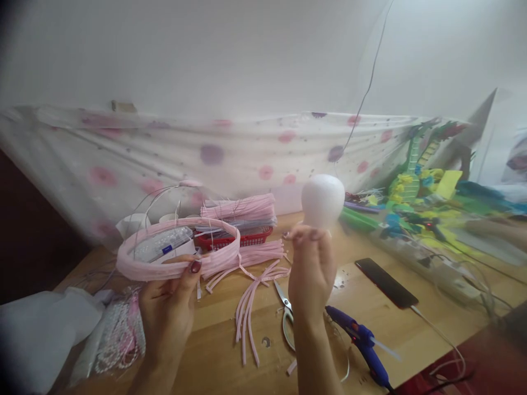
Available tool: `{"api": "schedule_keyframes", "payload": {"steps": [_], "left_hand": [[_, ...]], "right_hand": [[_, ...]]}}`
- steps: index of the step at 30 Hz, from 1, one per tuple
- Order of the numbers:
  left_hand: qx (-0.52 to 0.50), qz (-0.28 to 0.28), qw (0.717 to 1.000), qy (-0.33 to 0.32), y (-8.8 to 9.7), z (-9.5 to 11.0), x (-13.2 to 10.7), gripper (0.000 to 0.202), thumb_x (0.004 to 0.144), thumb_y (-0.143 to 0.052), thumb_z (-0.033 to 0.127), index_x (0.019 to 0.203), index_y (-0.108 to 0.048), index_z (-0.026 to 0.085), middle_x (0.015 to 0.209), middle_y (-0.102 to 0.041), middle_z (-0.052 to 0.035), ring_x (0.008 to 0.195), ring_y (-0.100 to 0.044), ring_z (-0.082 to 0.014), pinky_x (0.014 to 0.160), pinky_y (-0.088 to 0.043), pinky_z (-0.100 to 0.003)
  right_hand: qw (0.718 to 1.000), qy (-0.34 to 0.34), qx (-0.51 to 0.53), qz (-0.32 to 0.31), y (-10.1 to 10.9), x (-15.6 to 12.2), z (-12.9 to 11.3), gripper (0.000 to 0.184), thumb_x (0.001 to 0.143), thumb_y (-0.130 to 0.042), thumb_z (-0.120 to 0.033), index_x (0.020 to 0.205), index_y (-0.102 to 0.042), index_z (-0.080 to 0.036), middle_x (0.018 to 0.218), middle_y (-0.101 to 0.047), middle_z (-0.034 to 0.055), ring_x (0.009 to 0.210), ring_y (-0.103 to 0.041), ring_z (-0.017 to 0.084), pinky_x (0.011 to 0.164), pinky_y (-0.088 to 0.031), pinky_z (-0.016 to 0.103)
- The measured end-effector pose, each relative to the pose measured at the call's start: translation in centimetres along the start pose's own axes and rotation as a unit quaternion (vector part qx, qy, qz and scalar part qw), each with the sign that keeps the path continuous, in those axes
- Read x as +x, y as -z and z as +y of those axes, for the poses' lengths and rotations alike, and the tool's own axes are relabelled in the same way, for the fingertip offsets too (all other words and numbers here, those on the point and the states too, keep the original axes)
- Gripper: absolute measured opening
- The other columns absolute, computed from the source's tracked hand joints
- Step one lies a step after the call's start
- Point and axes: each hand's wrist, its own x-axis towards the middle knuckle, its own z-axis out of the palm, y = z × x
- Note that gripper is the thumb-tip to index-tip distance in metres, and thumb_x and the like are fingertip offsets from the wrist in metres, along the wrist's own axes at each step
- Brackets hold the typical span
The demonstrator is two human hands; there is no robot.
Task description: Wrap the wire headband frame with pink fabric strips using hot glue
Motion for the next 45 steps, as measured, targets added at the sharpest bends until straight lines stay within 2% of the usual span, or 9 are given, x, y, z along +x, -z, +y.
{"api": "schedule_keyframes", "payload": {"steps": [3, 5, 6, 10, 15, 22, 27, 33, 45], "left_hand": [[-0.009, 0.017, 0.999, 0.030, 0.4, -0.4, 0.8, 0.017, 0.075, -0.084, 0.034, 0.078, -0.079, 0.019, 0.077, -0.080, -0.0049, 0.074, -0.076, -0.0204, 0.069, -0.063, -0.026], [-0.011, 0.015, 0.999, 0.036, 0.6, -0.3, 1.0, 0.019, 0.075, -0.084, 0.036, 0.078, -0.079, 0.018, 0.077, -0.080, -0.0051, 0.072, -0.076, -0.0210, 0.066, -0.063, -0.026], [-0.010, 0.011, 0.999, 0.030, 0.5, -0.1, 1.0, 0.018, 0.075, -0.083, 0.035, 0.078, -0.079, 0.019, 0.077, -0.080, -0.0047, 0.070, -0.076, -0.0204, 0.065, -0.063, -0.026], [0.021, -0.008, 0.999, -0.025, 0.1, 1.1, 0.3, 0.009, 0.077, -0.082, 0.029, 0.078, -0.079, 0.020, 0.075, -0.079, -0.0024, 0.067, -0.074, -0.0181, 0.070, -0.063, -0.028], [0.089, -0.018, 0.994, -0.060, 0.1, 1.8, -0.5, 0.003, 0.081, -0.078, 0.025, 0.078, -0.079, 0.024, 0.072, -0.077, 0.0010, 0.065, -0.072, -0.0157, 0.068, -0.061, -0.025], [0.134, -0.035, 0.987, -0.087, 0.5, 1.8, -0.7, 0.006, 0.076, -0.082, 0.024, 0.082, -0.081, 0.026, 0.072, -0.076, -0.0001, 0.060, -0.067, -0.0161, 0.066, -0.060, -0.030], [0.152, -0.057, 0.980, -0.119, 0.4, 2.0, -0.6, 0.008, 0.077, -0.081, 0.024, 0.084, -0.082, 0.028, 0.066, -0.074, 0.0009, 0.054, -0.062, -0.0144, 0.058, -0.057, -0.027], [0.139, -0.066, 0.978, -0.142, 0.6, 1.7, -0.2, 0.006, 0.080, -0.077, 0.018, 0.078, -0.077, 0.024, 0.067, -0.073, 0.0022, 0.063, -0.070, -0.0160, 0.069, -0.061, -0.027], [0.131, -0.107, 0.969, -0.182, 0.4, 1.8, 0.2, 0.016, 0.081, -0.072, 0.011, 0.086, -0.078, 0.025, 0.074, -0.076, -0.0005, 0.065, -0.070, -0.0171, 0.067, -0.060, -0.027]], "right_hand": [[0.998, 0.005, -0.062, -0.018, 0.1, 0.6, -0.2, 0.024, 0.095, -0.064, -0.036, 0.075, -0.063, -0.023, 0.076, -0.058, -0.0001, 0.078, -0.059, 0.016, 0.082, -0.049, 0.035], [0.983, 0.037, -0.130, -0.125, -0.3, 0.2, -0.4, 0.006, 0.091, -0.070, -0.027, 0.097, -0.070, -0.026, 0.097, -0.064, 0.0031, 0.096, -0.061, 0.019, 0.089, -0.049, 0.037], [0.969, 0.059, -0.151, -0.186, -0.6, -0.2, -0.5, 0.016, 0.090, -0.071, -0.023, 0.106, -0.069, -0.028, 0.106, -0.064, 0.0037, 0.102, -0.060, 0.020, 0.092, -0.048, 0.038], [0.931, 0.097, -0.158, -0.314, -2.0, -1.6, -0.7, 0.018, 0.089, -0.072, -0.020, 0.104, -0.068, -0.029, 0.109, -0.062, 0.0022, 0.106, -0.059, 0.019, 0.093, -0.047, 0.034], [0.936, 0.066, -0.094, -0.333, -2.7, -1.9, -0.3, 0.004, 0.093, -0.069, -0.025, 0.092, -0.066, -0.027, 0.107, -0.061, 0.0021, 0.105, -0.059, 0.018, 0.093, -0.048, 0.034], [0.928, 0.015, -0.078, -0.364, -2.0, -1.3, 0.1, 0.013, 0.097, -0.062, -0.032, 0.087, -0.061, -0.025, 0.104, -0.063, 0.0037, 0.101, -0.060, 0.021, 0.091, -0.047, 0.038], [0.933, 0.031, -0.091, -0.347, -2.0, -1.4, 0.5, 0.011, 0.100, -0.056, -0.024, 0.089, -0.058, -0.024, 0.099, -0.058, 0.0022, 0.097, -0.056, 0.018, 0.085, -0.044, 0.031], [0.945, 0.016, -0.048, -0.324, -1.9, -1.4, 0.8, 0.005, 0.099, -0.058, -0.029, 0.095, -0.060, -0.026, 0.097, -0.056, 0.0012, 0.094, -0.055, 0.017, 0.084, -0.045, 0.030], [0.926, 0.031, -0.078, -0.368, -2.4, -1.9, 0.6, 0.010, 0.100, -0.054, -0.023, 0.090, -0.055, -0.024, 0.094, -0.055, 0.0033, 0.091, -0.056, 0.019, 0.080, -0.046, 0.034]]}}
